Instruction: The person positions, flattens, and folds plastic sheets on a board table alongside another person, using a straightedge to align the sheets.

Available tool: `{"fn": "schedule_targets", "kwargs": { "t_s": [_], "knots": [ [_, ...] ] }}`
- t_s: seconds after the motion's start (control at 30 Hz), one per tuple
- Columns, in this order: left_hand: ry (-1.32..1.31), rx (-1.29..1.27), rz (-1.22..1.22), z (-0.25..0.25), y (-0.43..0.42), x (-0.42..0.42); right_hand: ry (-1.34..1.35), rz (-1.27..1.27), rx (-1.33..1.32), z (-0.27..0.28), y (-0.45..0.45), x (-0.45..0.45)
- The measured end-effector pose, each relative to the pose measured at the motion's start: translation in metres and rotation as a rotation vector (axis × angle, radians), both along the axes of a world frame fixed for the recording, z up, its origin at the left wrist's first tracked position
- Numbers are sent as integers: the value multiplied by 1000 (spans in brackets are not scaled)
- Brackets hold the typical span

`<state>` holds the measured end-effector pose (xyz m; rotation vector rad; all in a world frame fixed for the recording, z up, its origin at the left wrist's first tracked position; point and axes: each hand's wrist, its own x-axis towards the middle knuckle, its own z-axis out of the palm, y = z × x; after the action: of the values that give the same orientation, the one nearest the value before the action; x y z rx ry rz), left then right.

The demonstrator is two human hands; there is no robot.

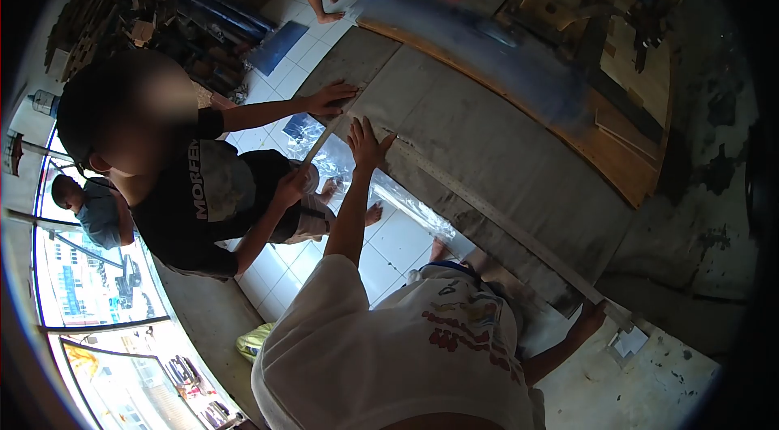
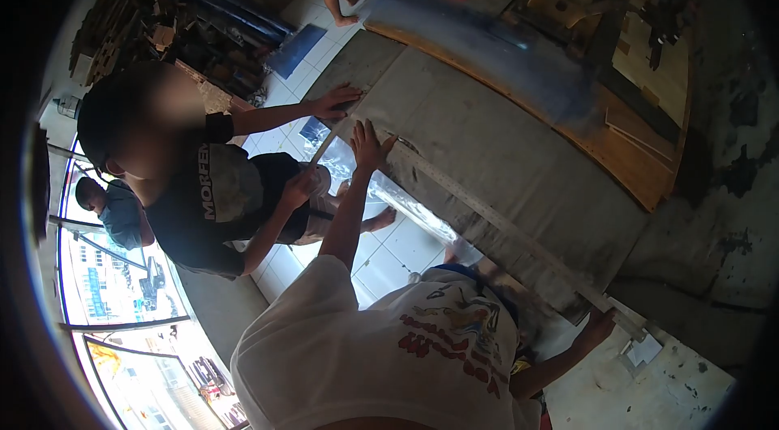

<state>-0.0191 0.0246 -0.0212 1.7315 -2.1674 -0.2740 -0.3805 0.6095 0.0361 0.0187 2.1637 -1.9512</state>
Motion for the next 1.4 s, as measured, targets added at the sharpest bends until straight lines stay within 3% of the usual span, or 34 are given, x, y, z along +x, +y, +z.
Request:
{"fn": "schedule_targets", "kwargs": {
  "t_s": [0.03,0.13,0.23,0.33,0.37,0.5,1.0,1.13,1.17,1.27,1.3,1.33,1.37,1.4],
  "knots": [
    [9,12,2,0,0,-1,-57,-22,89,-7,4,-3],
    [6,3,4,1,1,-1,433,132,615,-19,2,0],
    [-39,46,6,6,-2,-1,513,185,654,-37,8,-1],
    [-38,51,-6,12,-7,3,-415,-17,486,-30,12,-17],
    [-43,73,-26,14,-12,5,-456,-56,432,-32,12,-17],
    [-98,33,-50,19,-22,7,-284,-85,282,-45,13,-14],
    [-105,3,-57,16,-27,12,-174,-91,195,-54,17,-10],
    [-70,-22,-15,3,-19,6,206,-13,450,-24,6,3],
    [-44,-22,14,-2,-9,-1,287,125,660,-20,12,0],
    [309,-28,151,12,46,-36,285,69,634,9,-12,5],
    [377,-19,165,0,61,-46,246,42,521,17,-20,2],
    [630,152,185,-7,78,-57,187,-46,320,15,-24,-3],
    [1048,301,305,12,102,-85,137,-128,117,11,-27,-10],
    [1170,470,211,34,111,-101,92,-200,-87,9,-32,-20]
  ]
}}
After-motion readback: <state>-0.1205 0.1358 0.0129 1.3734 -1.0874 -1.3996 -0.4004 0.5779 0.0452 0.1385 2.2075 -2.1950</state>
